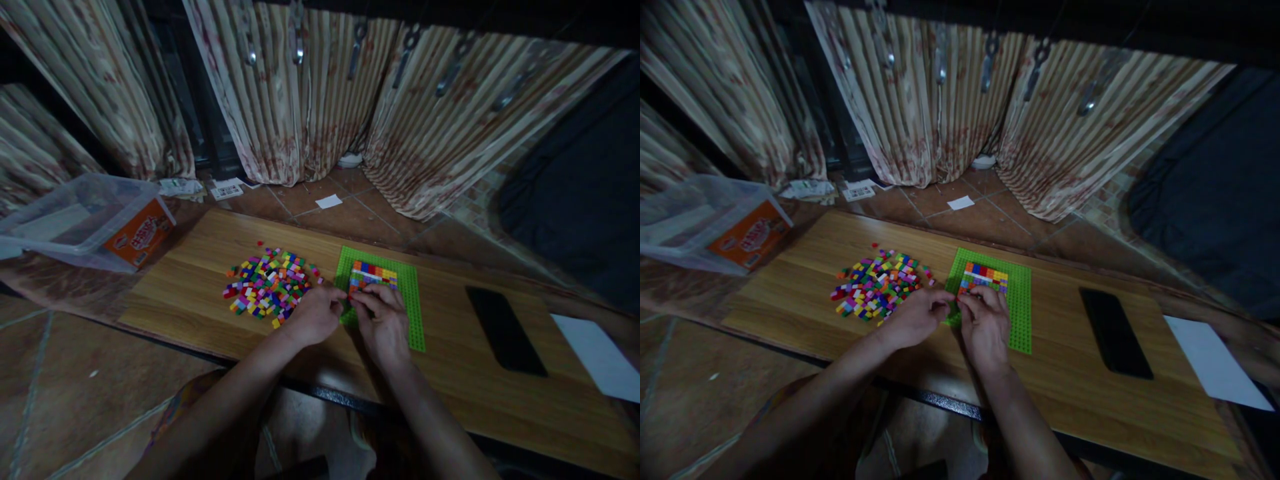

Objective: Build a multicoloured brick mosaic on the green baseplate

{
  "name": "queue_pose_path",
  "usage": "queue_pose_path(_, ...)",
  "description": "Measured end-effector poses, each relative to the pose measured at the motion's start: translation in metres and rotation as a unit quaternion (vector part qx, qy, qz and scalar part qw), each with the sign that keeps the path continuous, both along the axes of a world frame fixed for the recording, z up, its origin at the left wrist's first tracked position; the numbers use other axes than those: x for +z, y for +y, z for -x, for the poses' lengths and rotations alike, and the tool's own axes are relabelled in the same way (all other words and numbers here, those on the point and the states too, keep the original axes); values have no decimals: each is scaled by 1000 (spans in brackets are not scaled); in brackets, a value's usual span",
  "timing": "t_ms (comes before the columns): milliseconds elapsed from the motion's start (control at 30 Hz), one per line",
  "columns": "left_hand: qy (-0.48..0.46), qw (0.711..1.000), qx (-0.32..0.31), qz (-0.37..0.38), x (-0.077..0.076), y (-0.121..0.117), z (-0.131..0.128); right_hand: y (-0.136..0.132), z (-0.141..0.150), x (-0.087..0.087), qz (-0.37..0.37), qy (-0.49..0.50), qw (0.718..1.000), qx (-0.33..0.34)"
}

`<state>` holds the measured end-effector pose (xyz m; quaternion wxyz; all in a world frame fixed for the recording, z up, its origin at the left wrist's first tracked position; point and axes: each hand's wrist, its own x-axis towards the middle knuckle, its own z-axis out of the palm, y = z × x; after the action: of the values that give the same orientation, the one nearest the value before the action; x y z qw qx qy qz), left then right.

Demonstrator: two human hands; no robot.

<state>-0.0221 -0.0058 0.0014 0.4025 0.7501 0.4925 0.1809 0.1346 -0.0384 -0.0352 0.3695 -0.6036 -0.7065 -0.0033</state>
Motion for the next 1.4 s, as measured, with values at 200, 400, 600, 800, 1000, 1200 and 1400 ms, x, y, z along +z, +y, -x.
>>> queue_pose_path(200,-1,1000,3,6,-1,-1,-1,0,1,-1,-8,-4,1000,-1)
queue_pose_path(400,49,998,-29,7,5,-3,-2,-5,4,-2,-24,-53,998,3)
queue_pose_path(600,55,998,-40,5,6,-5,-2,-6,5,-4,-41,-65,997,9)
queue_pose_path(800,53,998,-44,-11,4,-8,-1,-7,7,-7,-29,-55,998,-3)
queue_pose_path(1000,32,999,-19,5,-2,-5,0,-9,6,-8,-19,-31,999,-23)
queue_pose_path(1200,101,985,76,-115,-2,16,21,-11,3,-7,-26,5,1000,-15)
queue_pose_path(1400,177,948,64,-257,-13,47,34,-9,2,3,-52,67,996,-24)
